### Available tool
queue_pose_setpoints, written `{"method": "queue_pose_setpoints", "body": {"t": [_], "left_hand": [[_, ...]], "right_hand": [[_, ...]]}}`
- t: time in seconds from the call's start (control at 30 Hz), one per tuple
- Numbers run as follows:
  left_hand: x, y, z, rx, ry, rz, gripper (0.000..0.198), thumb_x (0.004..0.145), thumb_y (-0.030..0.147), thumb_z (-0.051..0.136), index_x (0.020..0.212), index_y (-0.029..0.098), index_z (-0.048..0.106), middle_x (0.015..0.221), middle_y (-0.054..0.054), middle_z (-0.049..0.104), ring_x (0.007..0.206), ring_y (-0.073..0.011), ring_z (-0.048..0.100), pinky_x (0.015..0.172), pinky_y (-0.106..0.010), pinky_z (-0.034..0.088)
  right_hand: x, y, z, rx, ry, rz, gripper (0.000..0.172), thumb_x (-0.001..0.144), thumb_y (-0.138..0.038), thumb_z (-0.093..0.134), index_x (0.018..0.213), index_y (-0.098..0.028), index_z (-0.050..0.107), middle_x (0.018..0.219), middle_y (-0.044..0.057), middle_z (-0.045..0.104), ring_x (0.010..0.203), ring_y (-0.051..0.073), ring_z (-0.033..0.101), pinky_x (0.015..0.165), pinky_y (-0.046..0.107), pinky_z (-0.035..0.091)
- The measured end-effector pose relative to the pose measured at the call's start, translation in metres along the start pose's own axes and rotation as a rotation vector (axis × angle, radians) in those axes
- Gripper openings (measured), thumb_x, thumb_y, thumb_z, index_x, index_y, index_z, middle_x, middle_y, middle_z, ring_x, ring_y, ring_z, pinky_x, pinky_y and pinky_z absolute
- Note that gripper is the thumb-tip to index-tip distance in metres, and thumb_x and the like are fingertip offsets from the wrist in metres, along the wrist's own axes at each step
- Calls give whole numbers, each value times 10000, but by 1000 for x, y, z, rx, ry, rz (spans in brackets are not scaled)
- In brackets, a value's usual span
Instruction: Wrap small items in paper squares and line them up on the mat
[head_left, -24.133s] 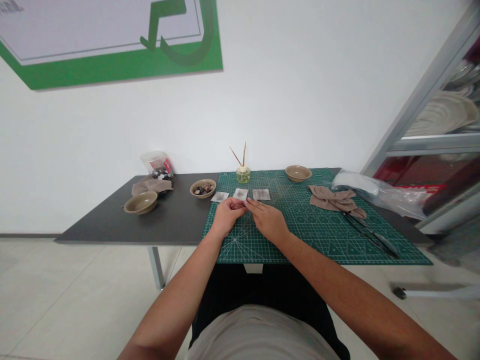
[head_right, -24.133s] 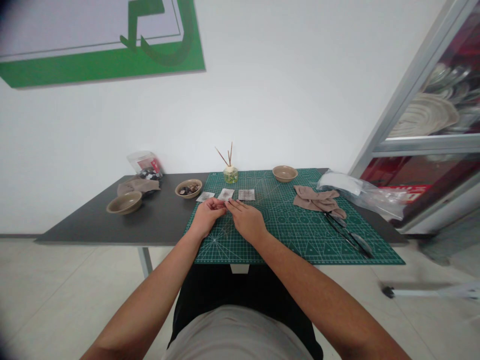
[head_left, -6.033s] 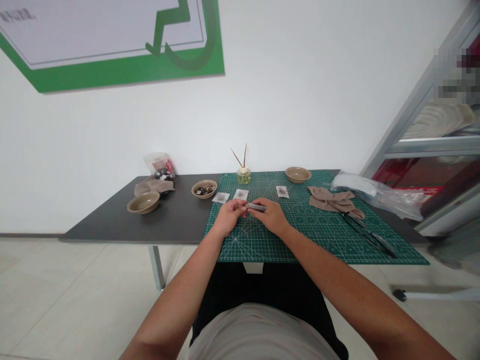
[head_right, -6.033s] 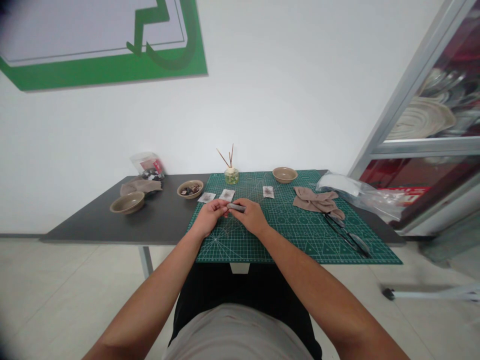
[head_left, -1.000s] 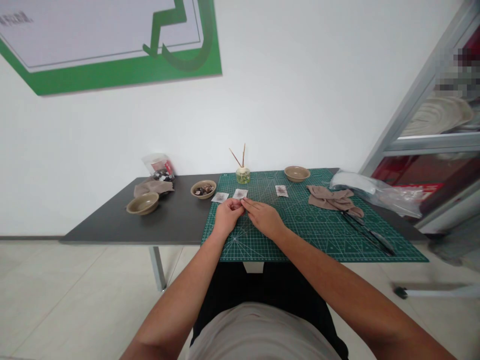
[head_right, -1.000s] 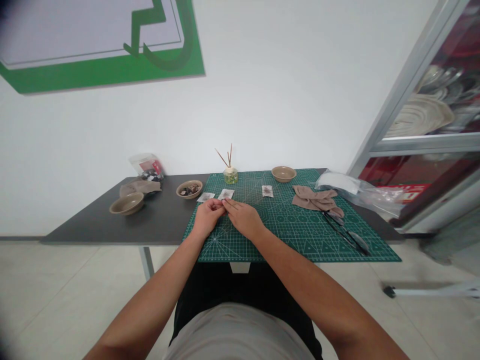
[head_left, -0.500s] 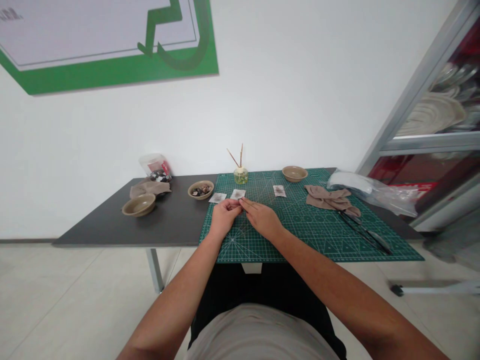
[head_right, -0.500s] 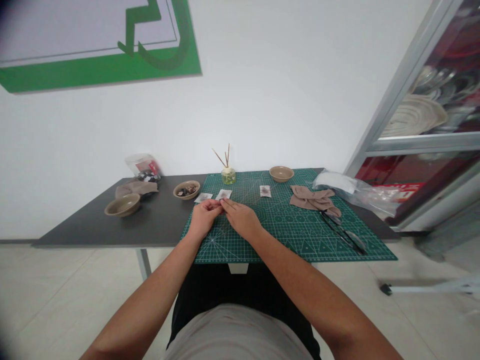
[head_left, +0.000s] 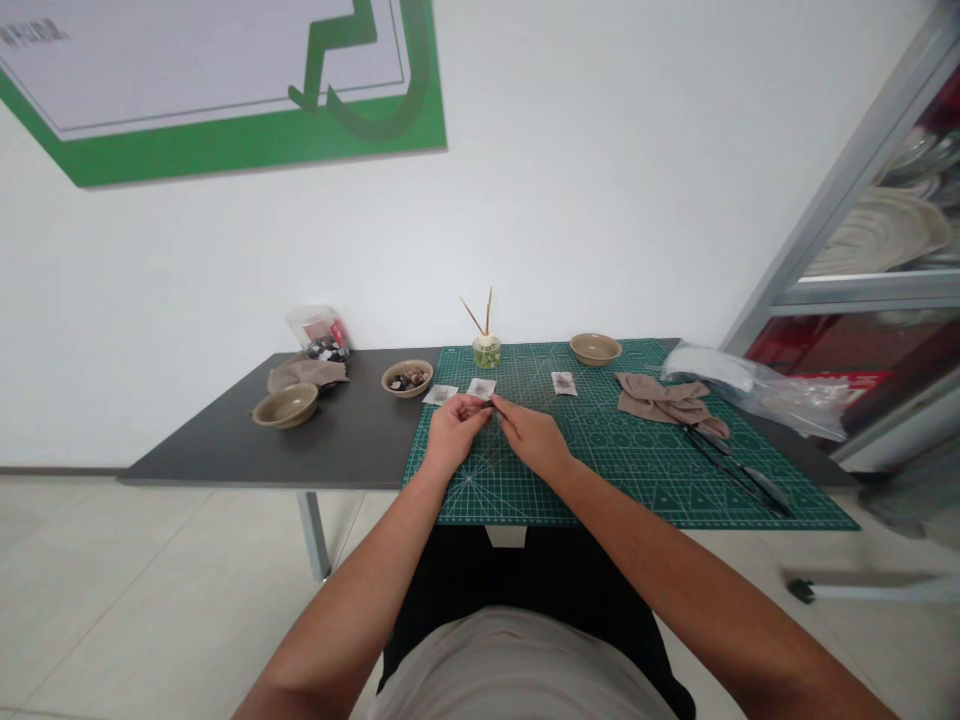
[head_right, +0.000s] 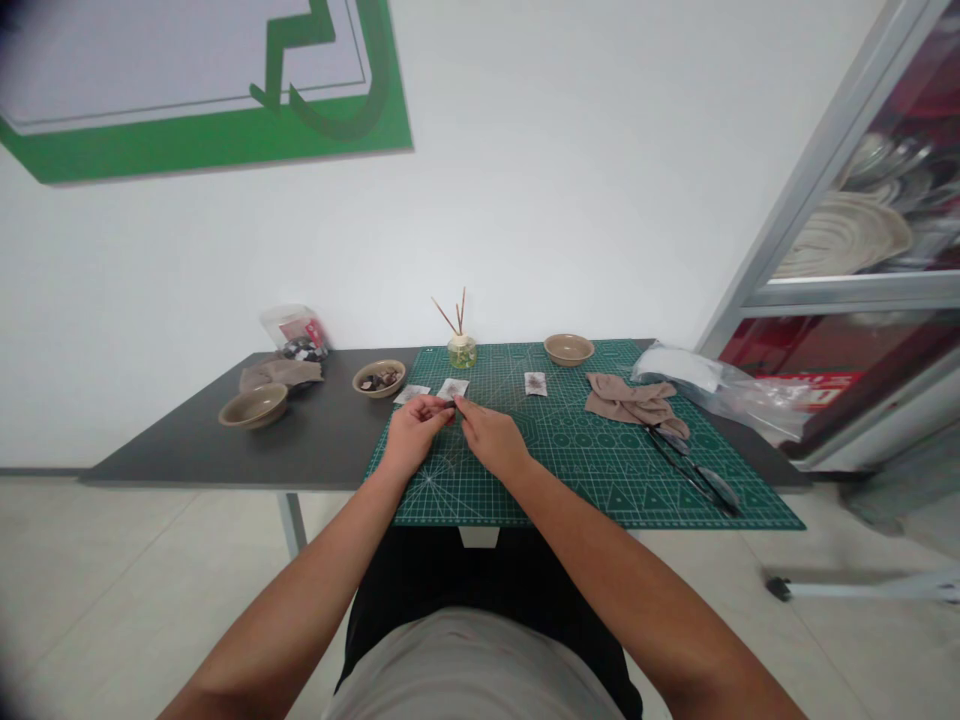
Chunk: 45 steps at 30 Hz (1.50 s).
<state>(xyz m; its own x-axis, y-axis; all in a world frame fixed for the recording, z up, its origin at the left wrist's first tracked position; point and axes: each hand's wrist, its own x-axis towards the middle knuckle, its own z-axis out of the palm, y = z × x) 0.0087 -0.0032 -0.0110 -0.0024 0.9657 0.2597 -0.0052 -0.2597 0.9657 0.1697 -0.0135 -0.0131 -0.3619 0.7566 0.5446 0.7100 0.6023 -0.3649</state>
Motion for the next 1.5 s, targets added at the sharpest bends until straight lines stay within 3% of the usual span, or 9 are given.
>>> {"method": "queue_pose_setpoints", "body": {"t": [0.13,0.27,0.43,0.63,0.83,1.13,1.33,1.5], "left_hand": [[1,0,0,-8,18,29,229,681,299,726,816,164,600,641,16,620,615,-125,589,640,-256,454],[2,-3,0,-26,24,97,223,701,280,711,850,187,574,671,40,575,630,-110,578,655,-246,456],[5,-6,0,-61,-20,72,236,712,284,696,911,186,615,698,22,598,635,-119,599,669,-268,488],[4,-7,-1,-83,-51,-25,287,651,269,730,906,161,655,710,-7,661,656,-147,635,712,-311,519],[-2,4,-2,211,-14,66,87,692,227,659,645,165,618,570,27,609,552,-109,542,574,-231,425],[-4,3,-1,261,43,77,141,686,292,691,674,164,632,584,23,604,549,-108,532,549,-222,399],[-3,-1,-2,183,44,75,190,697,333,707,772,162,673,661,-9,667,606,-134,596,603,-244,454],[-5,1,-1,190,69,83,193,693,341,718,741,161,671,626,-3,660,578,-128,586,580,-242,446]], "right_hand": [[1,3,-2,39,52,113,406,921,-186,435,1308,-208,555,1194,64,673,1012,206,674,885,346,536],[1,1,-4,46,68,136,402,925,-212,434,1304,-221,565,1164,62,687,968,215,687,860,355,544],[1,2,-4,68,102,143,404,924,-228,444,1312,-237,560,1144,52,698,949,207,693,855,343,549],[0,3,-3,53,137,25,465,915,-164,429,1369,-245,490,1313,45,595,1138,184,611,974,351,502],[0,-3,0,-59,-4,-202,461,900,-120,444,1351,-193,512,1356,76,553,1279,183,491,1076,380,424],[-2,-3,-1,-97,-10,-164,461,911,-115,421,1359,-193,500,1372,77,535,1247,179,525,1035,360,466],[-2,-3,-3,-94,11,-93,462,910,-125,425,1362,-196,496,1367,75,538,1182,186,581,987,352,504],[-2,-2,-3,-73,6,-139,464,903,-117,424,1355,-189,503,1369,70,536,1195,184,571,1008,353,487]]}}
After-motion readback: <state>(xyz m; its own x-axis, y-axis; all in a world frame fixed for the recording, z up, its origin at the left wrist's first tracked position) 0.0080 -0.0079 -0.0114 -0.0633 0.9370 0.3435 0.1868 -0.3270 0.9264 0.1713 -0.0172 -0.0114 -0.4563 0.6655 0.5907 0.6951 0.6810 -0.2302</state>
